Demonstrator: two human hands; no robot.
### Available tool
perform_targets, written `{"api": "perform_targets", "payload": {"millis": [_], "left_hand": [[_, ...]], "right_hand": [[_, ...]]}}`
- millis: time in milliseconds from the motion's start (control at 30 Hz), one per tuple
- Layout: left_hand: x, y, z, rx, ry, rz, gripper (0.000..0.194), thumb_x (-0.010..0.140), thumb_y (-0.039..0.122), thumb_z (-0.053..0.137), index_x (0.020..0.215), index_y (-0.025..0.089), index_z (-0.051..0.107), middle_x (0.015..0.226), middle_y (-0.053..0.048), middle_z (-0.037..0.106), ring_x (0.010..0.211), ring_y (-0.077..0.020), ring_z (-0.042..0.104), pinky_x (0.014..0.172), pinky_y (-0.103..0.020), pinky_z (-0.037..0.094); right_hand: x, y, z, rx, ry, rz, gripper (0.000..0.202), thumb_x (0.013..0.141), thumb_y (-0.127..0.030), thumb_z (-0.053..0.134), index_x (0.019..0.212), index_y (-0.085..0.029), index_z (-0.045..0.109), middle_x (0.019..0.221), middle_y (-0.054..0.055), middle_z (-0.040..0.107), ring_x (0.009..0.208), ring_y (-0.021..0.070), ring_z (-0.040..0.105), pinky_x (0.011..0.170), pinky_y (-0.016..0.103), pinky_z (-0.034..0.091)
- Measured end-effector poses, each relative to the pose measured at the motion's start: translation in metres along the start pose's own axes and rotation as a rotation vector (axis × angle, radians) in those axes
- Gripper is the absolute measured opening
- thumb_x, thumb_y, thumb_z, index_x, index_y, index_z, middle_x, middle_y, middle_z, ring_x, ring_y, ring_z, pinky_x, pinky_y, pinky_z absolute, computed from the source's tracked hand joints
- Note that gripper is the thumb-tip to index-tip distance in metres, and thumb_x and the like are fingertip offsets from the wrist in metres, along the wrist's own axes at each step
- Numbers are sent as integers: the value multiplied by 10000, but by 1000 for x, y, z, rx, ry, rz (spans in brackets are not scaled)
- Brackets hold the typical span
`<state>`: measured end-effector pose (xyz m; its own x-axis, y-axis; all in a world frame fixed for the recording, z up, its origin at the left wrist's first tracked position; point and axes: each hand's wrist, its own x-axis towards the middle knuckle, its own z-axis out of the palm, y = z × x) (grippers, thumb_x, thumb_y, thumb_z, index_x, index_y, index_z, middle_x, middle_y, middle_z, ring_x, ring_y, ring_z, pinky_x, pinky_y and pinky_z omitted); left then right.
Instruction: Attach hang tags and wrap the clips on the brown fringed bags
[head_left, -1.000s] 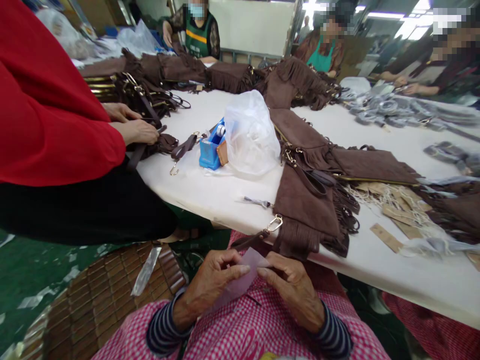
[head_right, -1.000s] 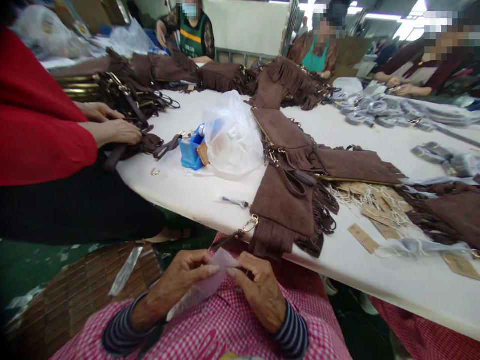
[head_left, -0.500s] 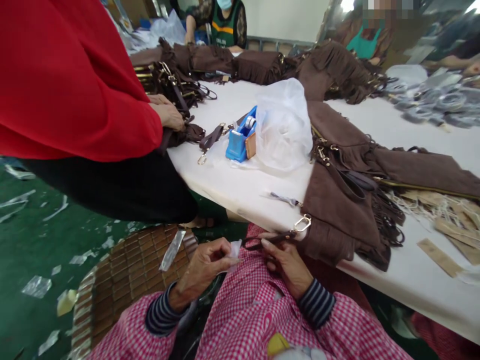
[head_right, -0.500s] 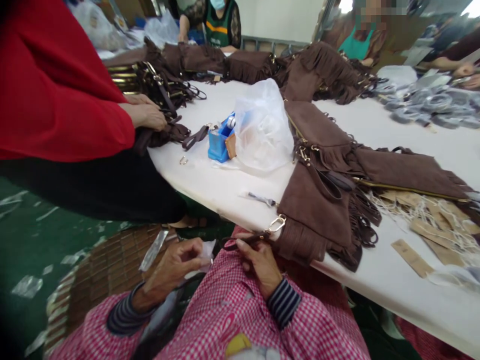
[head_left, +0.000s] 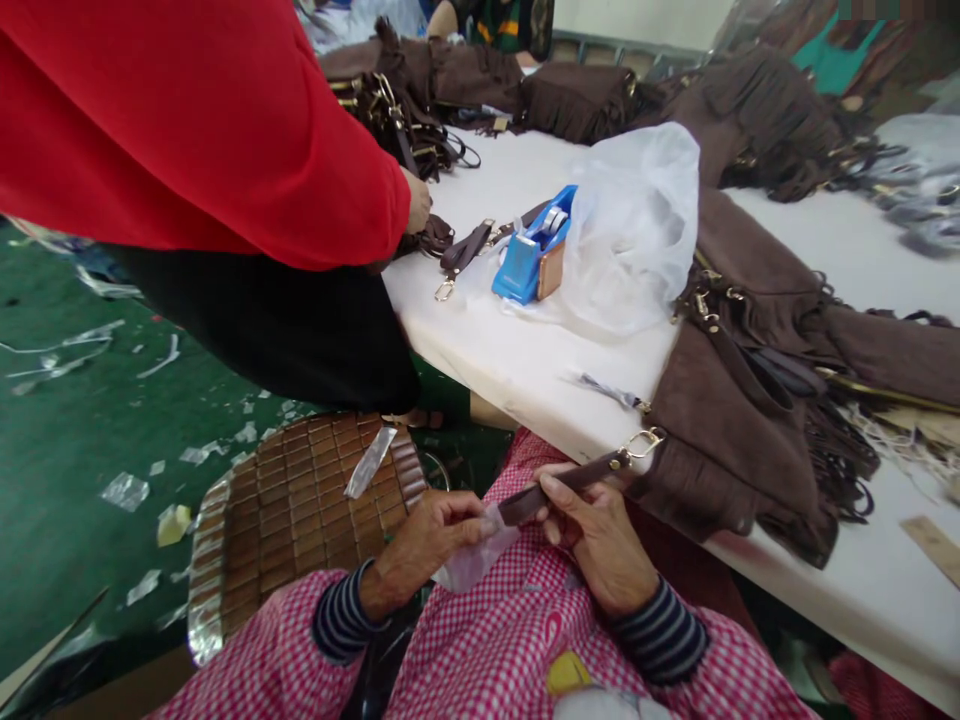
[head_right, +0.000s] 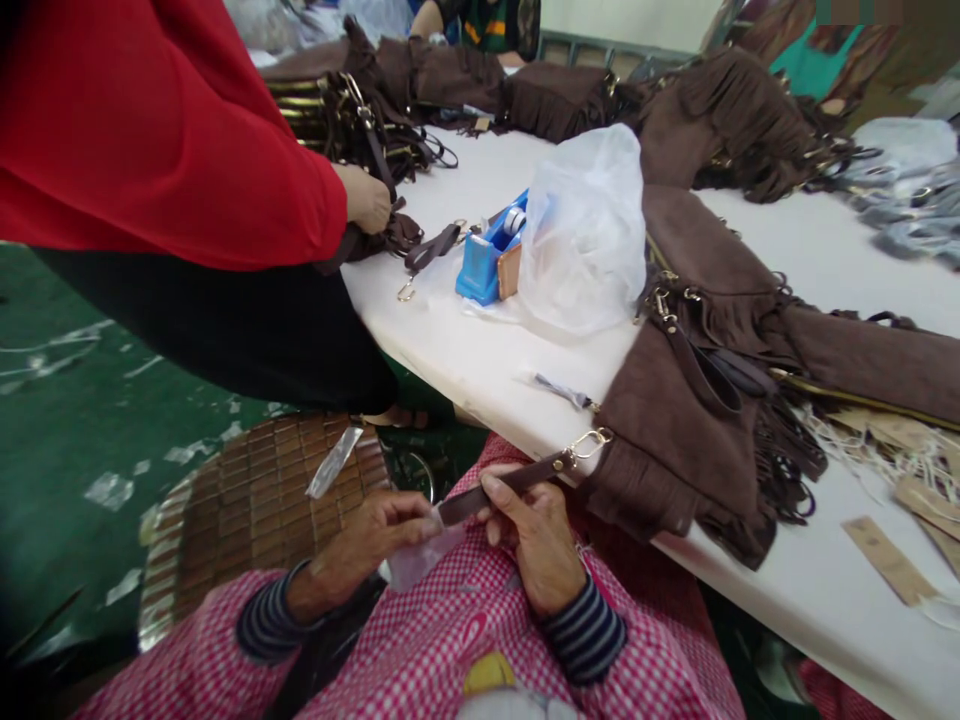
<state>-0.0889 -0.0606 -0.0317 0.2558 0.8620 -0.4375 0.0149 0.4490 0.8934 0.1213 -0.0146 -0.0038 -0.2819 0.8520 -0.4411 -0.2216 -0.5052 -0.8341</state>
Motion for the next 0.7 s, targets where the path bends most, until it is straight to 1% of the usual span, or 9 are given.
{"api": "perform_targets", "payload": {"millis": [67, 167, 233, 300, 367, 433, 500, 567, 700], "left_hand": [[1, -3, 4, 36, 0, 15, 290, 820, 411, 695, 771, 128, 737, 644, 13, 609, 601, -98, 477, 579, -210, 348], [2, 2, 1, 90, 47, 62, 260, 830, 382, 681, 797, 139, 769, 659, 3, 644, 614, -104, 503, 592, -215, 365], [1, 10, -4, 116, 95, 84, 227, 812, 362, 708, 813, 146, 777, 683, -4, 669, 628, -111, 531, 597, -217, 379], [-1, 22, -8, 132, 152, 126, 180, 774, 322, 748, 771, 143, 763, 679, -8, 676, 634, -116, 551, 598, -216, 393], [-4, 34, -11, 145, 214, 179, 150, 745, 276, 768, 706, 136, 731, 650, -7, 666, 627, -115, 556, 598, -215, 405], [-8, 45, -11, 156, 257, 226, 128, 738, 246, 771, 702, 135, 717, 669, -11, 679, 650, -118, 574, 623, -215, 427], [-11, 51, -11, 174, 272, 244, 97, 747, 226, 759, 745, 139, 719, 729, -18, 708, 693, -126, 603, 658, -219, 450], [-13, 53, -10, 228, 270, 248, 64, 773, 208, 731, 783, 145, 720, 778, -19, 727, 726, -130, 622, 675, -219, 461], [-15, 52, -10, 398, 247, 298, 43, 818, 158, 673, 822, 164, 716, 780, 5, 723, 732, -119, 632, 665, -206, 454]], "right_hand": [[-1, -1, 1, 58, 3, 15, 284, 835, -396, 758, 960, -146, 707, 669, 12, 628, 489, 69, 501, 443, 178, 360], [-2, -5, 2, 152, -6, 39, 263, 809, -371, 786, 931, -150, 715, 632, -3, 612, 473, 64, 488, 430, 167, 377], [-3, -11, 5, 185, -36, 39, 234, 815, -355, 782, 909, -151, 716, 617, -11, 601, 459, 56, 471, 421, 162, 375], [-2, -20, 10, 202, -69, 17, 205, 833, -341, 766, 891, -152, 713, 649, -3, 617, 475, 56, 478, 422, 160, 375], [-2, -29, 16, 202, -87, -20, 189, 852, -335, 747, 880, -153, 704, 704, 16, 640, 532, 72, 513, 435, 163, 384], [-1, -36, 20, 191, -92, -50, 175, 847, -322, 754, 889, -164, 691, 739, 22, 650, 595, 93, 547, 464, 173, 410], [0, -39, 23, 181, -86, -53, 188, 804, -281, 794, 909, -178, 677, 748, 10, 650, 632, 103, 564, 500, 183, 435], [0, -40, 24, 166, -74, -44, 231, 760, -240, 826, 916, -182, 664, 757, 2, 655, 643, 104, 572, 525, 190, 442], [0, -36, 24, 87, -18, -60, 230, 773, -251, 812, 916, -169, 651, 739, 9, 663, 624, 110, 576, 528, 202, 429]]}}
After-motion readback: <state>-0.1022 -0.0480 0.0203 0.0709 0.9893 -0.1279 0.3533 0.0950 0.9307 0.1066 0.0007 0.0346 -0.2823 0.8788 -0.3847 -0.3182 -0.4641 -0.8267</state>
